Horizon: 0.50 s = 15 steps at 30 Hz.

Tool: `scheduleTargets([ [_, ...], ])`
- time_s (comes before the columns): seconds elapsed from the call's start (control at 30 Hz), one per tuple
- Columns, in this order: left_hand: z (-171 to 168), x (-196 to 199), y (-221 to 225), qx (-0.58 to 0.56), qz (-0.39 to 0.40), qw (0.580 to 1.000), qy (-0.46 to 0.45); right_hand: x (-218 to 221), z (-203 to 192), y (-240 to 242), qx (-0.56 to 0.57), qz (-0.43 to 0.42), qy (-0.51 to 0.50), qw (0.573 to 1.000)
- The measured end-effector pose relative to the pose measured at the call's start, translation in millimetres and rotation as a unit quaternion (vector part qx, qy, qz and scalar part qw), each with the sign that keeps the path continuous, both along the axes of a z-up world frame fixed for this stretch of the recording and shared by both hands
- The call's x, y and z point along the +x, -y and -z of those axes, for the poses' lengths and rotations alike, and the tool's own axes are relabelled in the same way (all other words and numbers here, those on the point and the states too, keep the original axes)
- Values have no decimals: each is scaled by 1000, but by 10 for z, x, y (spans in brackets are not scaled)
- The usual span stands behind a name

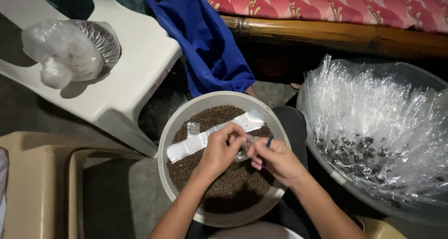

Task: Filling small plastic packets with a granular substance using a small scoop from a large bowl.

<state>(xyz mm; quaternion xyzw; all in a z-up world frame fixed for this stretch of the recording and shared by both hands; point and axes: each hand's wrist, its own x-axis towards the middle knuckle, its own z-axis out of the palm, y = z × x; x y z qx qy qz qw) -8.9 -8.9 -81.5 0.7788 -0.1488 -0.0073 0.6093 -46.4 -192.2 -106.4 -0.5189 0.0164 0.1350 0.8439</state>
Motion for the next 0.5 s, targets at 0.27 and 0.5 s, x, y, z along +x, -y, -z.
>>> scheduleTargets([
  [0.27,-97,399,-104,-82,-38,996,21,35,-159,-135,-309,88,148,936],
  [0.5,-612,787,-65,-115,-179,963,164,-70,-96,524,-475,154,240,833],
])
